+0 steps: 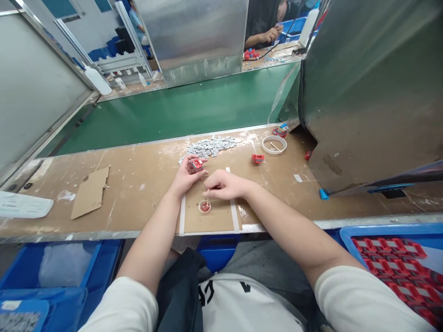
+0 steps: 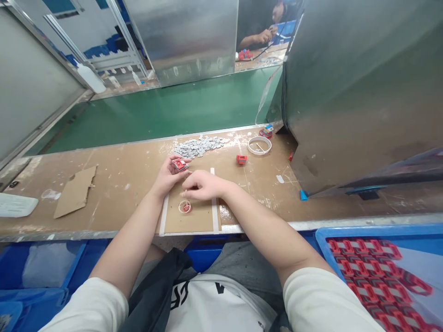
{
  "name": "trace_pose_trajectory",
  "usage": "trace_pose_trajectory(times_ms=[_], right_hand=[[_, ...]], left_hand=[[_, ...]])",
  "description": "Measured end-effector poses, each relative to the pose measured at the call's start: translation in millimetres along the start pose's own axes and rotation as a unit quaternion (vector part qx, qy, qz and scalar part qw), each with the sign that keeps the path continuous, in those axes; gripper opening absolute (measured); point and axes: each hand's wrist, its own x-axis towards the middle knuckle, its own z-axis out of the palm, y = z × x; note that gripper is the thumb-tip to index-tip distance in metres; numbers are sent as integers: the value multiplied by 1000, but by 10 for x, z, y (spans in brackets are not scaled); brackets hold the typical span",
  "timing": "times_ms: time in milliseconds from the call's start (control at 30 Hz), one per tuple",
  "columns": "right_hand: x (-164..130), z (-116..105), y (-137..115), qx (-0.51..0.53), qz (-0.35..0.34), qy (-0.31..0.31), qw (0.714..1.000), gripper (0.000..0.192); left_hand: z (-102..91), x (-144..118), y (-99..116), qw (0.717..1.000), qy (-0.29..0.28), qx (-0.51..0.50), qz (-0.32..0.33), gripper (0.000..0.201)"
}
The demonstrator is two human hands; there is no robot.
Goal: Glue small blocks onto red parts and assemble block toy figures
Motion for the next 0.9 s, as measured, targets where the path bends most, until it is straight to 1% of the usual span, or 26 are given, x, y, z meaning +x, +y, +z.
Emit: trace_pose_trajectory(times_ms=[33, 100, 167, 233, 300, 333, 400, 433, 500, 567, 633, 667, 700, 733, 767, 800, 833, 867, 900], right_hand=[[-2, 20, -10, -28, 9, -40, 999, 50], [3, 54, -25, -92, 26, -76, 992, 50], [12, 62, -37, -132, 48, -86, 986, 55], [23, 35, -47, -148, 77, -89, 982, 60], [30, -23, -52, -160, 111, -69, 978, 61], [27, -64, -53, -170, 131, -41, 976, 60], [-4, -170, -58, -209, 173, 52, 961, 55], [-40, -232, -64, -235, 194, 106, 947, 52], [-159, -363, -94, -282, 233, 206, 908, 47], [-345, -480, -159, -295, 267, 286, 872, 39], [-585, -565, -270, -277, 270, 367, 846, 26], [-721, -598, -343, -267, 249, 424, 829, 27], [-866, -631, -425, -261, 209, 494, 803, 35], [-1021, -669, -512, -262, 154, 570, 763, 40], [-1187, -715, -600, -270, 91, 644, 710, 39], [-1366, -774, -687, -283, 31, 704, 651, 32], [-1562, -843, -768, -300, -12, 745, 595, 25], [-1778, -916, -840, -319, -30, 769, 553, 20], [-2017, -984, -899, -335, -19, 782, 525, 21]], left_hand=[[-1, 0, 6, 1000, 8, -1, 0, 69], [-7, 8, 10, 1000, 28, 4, 11, 68], [-19, 27, 4, 998, 54, 9, 32, 66], [-33, 49, -6, 996, 75, 6, 48, 67], [-45, 68, -15, 995, 85, 5, 53, 68], [-48, 75, -18, 995, 86, 6, 53, 69], [-52, 88, -21, 995, 85, 9, 52, 69], [-52, 96, -22, 995, 86, 9, 52, 70], [-50, 115, -19, 994, 91, 6, 57, 69], [-43, 136, -5, 993, 102, 1, 65, 68], [-31, 152, 26, 990, 116, -1, 74, 65], [-22, 154, 47, 989, 125, -2, 77, 65], [-12, 152, 70, 988, 132, -1, 78, 64], [-2, 147, 94, 987, 140, 2, 77, 64], [8, 141, 115, 987, 146, 8, 74, 64], [17, 135, 133, 986, 149, 16, 69, 65], [27, 132, 147, 987, 149, 24, 62, 67], [36, 133, 157, 987, 148, 34, 54, 69], [46, 137, 164, 987, 147, 46, 46, 71]])
